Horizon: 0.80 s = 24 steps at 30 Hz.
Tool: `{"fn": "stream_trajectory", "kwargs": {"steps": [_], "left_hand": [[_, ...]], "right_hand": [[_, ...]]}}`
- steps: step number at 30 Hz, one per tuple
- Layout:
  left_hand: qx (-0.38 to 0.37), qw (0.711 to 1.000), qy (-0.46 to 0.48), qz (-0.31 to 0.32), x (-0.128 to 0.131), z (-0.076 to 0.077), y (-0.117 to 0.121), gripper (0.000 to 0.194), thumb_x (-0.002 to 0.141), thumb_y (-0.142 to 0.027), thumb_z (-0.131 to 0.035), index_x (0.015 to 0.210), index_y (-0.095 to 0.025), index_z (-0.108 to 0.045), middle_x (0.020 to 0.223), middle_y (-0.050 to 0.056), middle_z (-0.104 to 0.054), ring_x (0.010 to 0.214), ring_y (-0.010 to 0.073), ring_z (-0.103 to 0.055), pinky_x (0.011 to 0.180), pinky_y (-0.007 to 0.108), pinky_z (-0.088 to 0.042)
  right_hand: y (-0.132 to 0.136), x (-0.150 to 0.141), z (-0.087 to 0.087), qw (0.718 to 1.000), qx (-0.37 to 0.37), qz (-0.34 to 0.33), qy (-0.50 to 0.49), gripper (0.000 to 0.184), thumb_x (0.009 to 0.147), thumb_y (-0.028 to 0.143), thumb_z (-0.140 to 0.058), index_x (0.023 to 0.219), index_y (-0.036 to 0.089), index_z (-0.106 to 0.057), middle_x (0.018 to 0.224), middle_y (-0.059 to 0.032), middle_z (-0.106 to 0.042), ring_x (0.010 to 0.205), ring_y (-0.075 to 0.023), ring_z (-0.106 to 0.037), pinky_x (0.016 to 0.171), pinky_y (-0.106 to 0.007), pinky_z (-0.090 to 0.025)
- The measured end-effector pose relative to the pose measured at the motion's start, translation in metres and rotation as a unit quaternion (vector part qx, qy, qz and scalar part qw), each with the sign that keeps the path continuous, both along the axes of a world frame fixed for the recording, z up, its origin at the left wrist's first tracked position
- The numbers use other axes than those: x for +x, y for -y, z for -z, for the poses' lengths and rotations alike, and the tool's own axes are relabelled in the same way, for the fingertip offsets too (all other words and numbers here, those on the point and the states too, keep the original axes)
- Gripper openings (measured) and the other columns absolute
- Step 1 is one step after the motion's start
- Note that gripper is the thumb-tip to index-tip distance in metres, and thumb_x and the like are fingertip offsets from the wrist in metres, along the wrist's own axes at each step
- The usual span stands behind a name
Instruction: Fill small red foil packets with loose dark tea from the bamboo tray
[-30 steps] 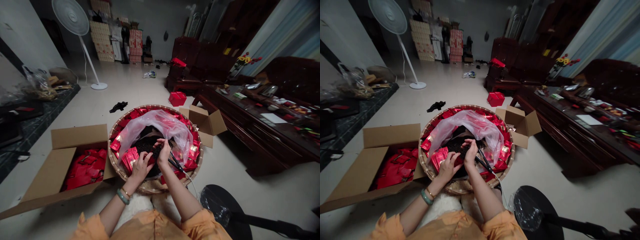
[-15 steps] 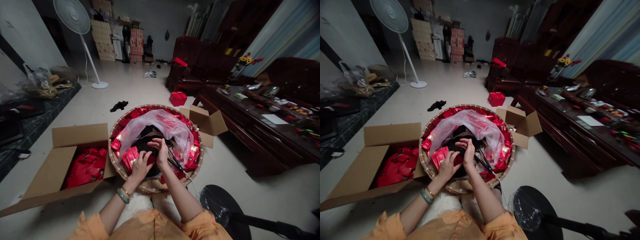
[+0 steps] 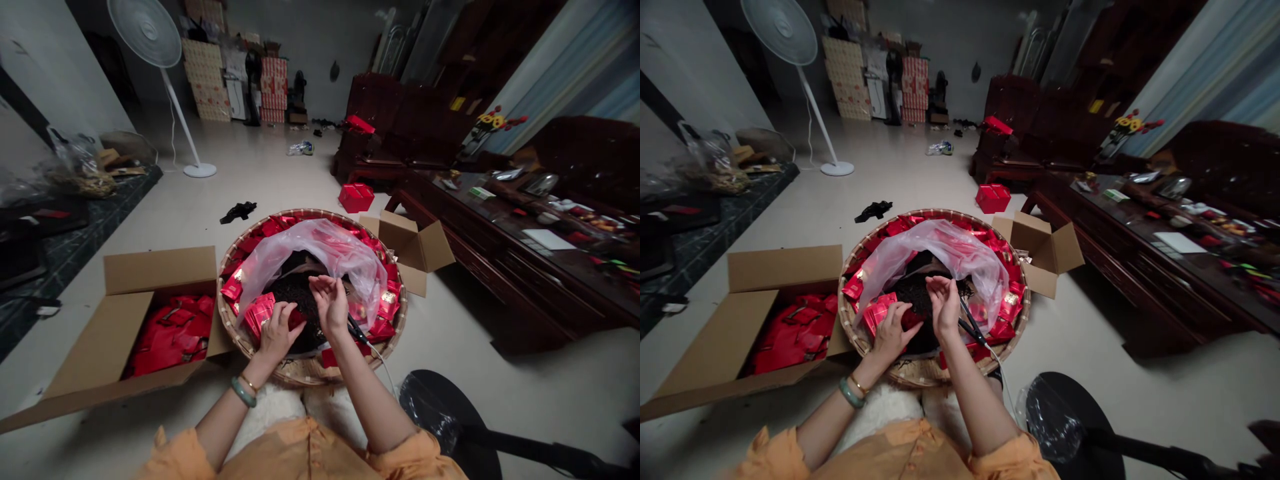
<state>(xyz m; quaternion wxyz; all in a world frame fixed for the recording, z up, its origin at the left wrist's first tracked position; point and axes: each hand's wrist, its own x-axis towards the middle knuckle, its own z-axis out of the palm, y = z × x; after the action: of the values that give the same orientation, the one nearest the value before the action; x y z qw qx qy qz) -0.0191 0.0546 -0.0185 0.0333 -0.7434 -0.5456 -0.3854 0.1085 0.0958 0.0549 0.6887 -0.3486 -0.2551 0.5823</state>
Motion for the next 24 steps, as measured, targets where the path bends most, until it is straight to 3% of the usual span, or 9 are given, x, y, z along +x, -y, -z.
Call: {"fn": "stream_trajectory", "kwargs": {"steps": [5,10,12,14,18,24], "left_hand": [[0.027,0.999,0.019,-0.005,-0.004,0.003,-0.001,0.045,0.081,-0.034,-0.061,0.117,-0.019,-0.039,0.103,0.011,-0.056,0.093,0.0223,-0.06,0.068,0.032,-0.054],[0.021,1.0,0.016,0.003,-0.006,0.006,-0.002,0.043,0.084,-0.037,-0.055,0.118,-0.018,-0.037,0.103,0.012,-0.055,0.092,0.0234,-0.06,0.064,0.032,-0.054],[0.015,1.0,0.014,0.003,-0.006,0.007,-0.002,0.042,0.084,-0.036,-0.054,0.119,-0.018,-0.037,0.103,0.012,-0.055,0.091,0.0235,-0.06,0.063,0.033,-0.053],[0.011,1.0,0.013,-0.001,-0.006,0.007,-0.002,0.042,0.084,-0.033,-0.056,0.119,-0.018,-0.038,0.103,0.012,-0.055,0.091,0.0234,-0.06,0.063,0.032,-0.053],[0.01,1.0,0.012,0.004,-0.006,0.006,0.0,0.045,0.081,-0.028,-0.059,0.119,-0.018,-0.037,0.104,0.012,-0.055,0.093,0.0233,-0.06,0.064,0.032,-0.054],[0.008,1.0,0.007,0.004,-0.005,0.004,0.002,0.043,0.083,-0.029,-0.057,0.119,-0.019,-0.038,0.105,0.012,-0.055,0.091,0.023,-0.061,0.063,0.031,-0.053]], "right_hand": [[0.013,0.008,0.018,0.976,0.02,-0.027,0.217,0.029,0.081,0.041,-0.051,0.091,0.018,-0.066,0.099,-0.0077,-0.069,0.099,-0.0206,-0.061,0.093,-0.04,-0.044],[0.032,0.012,0.019,0.888,0.129,-0.075,0.435,0.034,0.074,0.024,-0.062,0.108,0.022,-0.064,0.113,-0.0075,-0.063,0.105,-0.0209,-0.057,0.095,-0.038,-0.043],[0.035,0.013,0.016,0.847,0.17,-0.081,0.498,0.037,0.073,0.018,-0.062,0.11,0.023,-0.063,0.113,-0.0072,-0.063,0.107,-0.0208,-0.056,0.095,-0.038,-0.043],[0.035,0.014,0.013,0.825,0.182,-0.074,0.53,0.036,0.074,0.016,-0.059,0.11,0.023,-0.062,0.109,-0.0071,-0.064,0.103,-0.0202,-0.057,0.092,-0.038,-0.045],[0.03,0.014,0.01,0.821,0.185,-0.063,0.536,0.033,0.078,0.015,-0.054,0.108,0.023,-0.063,0.101,-0.0066,-0.065,0.092,-0.019,-0.061,0.082,-0.035,-0.051],[0.026,0.006,0.007,0.848,0.19,-0.078,0.489,0.033,0.077,0.015,-0.051,0.107,0.024,-0.063,0.1,-0.0061,-0.062,0.088,-0.017,-0.062,0.078,-0.032,-0.054]]}}
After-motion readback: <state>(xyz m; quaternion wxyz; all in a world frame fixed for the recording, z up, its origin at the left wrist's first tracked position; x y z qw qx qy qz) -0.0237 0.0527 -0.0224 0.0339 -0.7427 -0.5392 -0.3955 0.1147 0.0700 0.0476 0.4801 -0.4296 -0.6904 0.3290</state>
